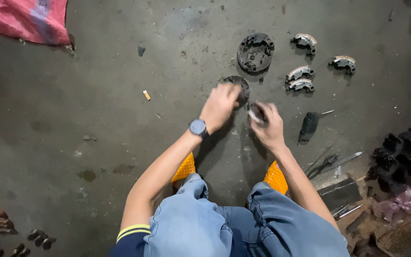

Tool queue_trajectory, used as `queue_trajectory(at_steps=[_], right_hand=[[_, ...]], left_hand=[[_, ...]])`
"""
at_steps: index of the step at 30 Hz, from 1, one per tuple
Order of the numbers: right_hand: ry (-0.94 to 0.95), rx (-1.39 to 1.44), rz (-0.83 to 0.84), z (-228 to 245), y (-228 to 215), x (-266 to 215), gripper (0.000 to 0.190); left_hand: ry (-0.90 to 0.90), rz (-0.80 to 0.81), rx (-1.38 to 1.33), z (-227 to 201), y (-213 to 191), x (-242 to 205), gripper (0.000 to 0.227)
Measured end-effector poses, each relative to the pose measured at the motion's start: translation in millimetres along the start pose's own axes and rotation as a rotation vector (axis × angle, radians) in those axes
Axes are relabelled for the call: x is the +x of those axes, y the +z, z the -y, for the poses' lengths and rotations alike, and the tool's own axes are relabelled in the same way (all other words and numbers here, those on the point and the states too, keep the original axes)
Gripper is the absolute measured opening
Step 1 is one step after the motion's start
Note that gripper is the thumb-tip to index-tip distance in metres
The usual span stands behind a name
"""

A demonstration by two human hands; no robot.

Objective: The person sits on the floor and assembles a mechanical component, likely a brake drum, by hand. They insert small metal pieces into the central hub and attach curved brake shoes to the assembly.

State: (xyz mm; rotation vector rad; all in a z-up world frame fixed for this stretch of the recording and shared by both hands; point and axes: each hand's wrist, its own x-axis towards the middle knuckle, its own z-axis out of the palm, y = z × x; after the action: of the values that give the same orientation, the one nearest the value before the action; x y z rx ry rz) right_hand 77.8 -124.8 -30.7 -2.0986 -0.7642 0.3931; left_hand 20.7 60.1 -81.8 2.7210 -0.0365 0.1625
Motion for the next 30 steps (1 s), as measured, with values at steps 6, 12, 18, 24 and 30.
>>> queue_trajectory(at_steps=[6, 12, 18, 24, 30], right_hand=[[-0.141, -0.251, 0.006, -11, 21, 19, 0.041], [-0.07, -0.343, 0.038, -6, 23, 13, 0.046], [-0.001, -0.353, -0.026, -18, 49, 7, 0.047], [-0.073, -0.183, 0.063, -6, 11, 24, 0.045], [0.057, -0.487, -0.134, -65, -67, 119, 0.042]], left_hand=[[-0.075, 0.029, -0.011, 12, 12, 5, 0.035], [-0.094, -0.042, -0.049, 2, 5, 7, 0.028], [0.026, -0.073, 0.094, 4, 15, 7, 0.027], [0.185, -0.017, 0.235, 0, -5, 15, 0.034], [0.092, 0.007, 0.154, -7, -23, 20, 0.018]])
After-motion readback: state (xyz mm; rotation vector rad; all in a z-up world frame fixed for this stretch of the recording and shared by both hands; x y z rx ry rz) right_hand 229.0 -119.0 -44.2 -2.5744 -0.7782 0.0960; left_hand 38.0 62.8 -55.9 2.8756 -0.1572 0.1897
